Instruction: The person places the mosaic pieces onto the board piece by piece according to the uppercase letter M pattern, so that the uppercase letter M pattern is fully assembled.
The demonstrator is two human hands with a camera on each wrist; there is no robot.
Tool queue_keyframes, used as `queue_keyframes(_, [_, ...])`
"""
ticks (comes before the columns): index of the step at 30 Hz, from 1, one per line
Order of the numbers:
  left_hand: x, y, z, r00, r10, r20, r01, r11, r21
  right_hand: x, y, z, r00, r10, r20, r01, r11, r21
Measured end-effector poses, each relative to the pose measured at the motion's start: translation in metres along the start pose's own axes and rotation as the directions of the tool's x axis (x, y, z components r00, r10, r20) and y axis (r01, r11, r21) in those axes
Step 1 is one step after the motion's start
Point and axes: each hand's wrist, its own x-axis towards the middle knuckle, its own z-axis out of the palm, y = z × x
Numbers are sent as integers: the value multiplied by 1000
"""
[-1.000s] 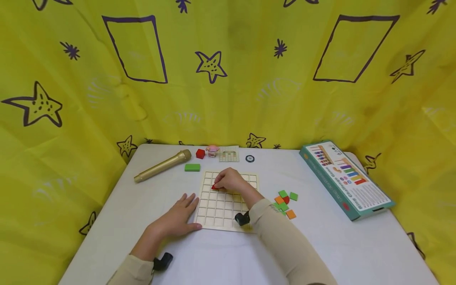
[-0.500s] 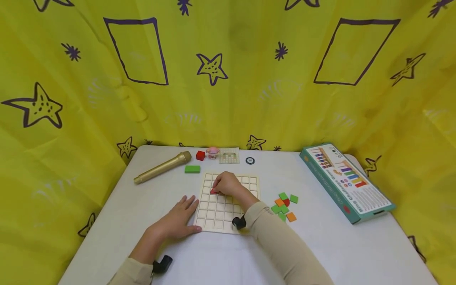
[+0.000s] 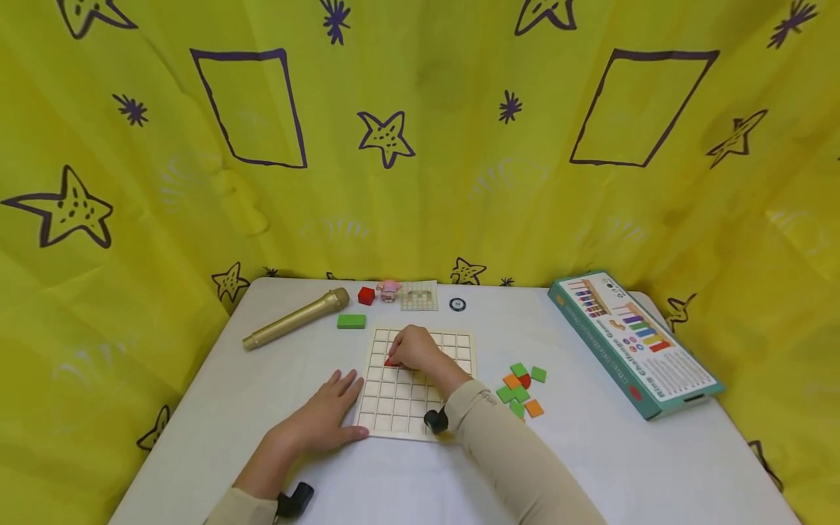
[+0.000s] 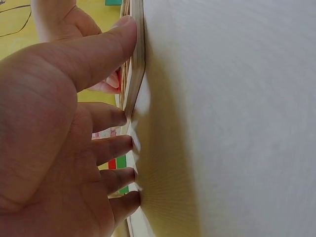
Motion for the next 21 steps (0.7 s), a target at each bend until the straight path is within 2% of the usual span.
queue_keyframes(10, [0, 2, -1, 1000, 0, 4, 0, 1000, 1, -2, 2, 1, 1000, -16, 3, 16, 1000, 22])
queue_keyframes(21, [0, 3, 0, 1000, -17, 15, 17, 1000, 0, -6, 8, -4, 998, -51, 24, 48, 992, 113])
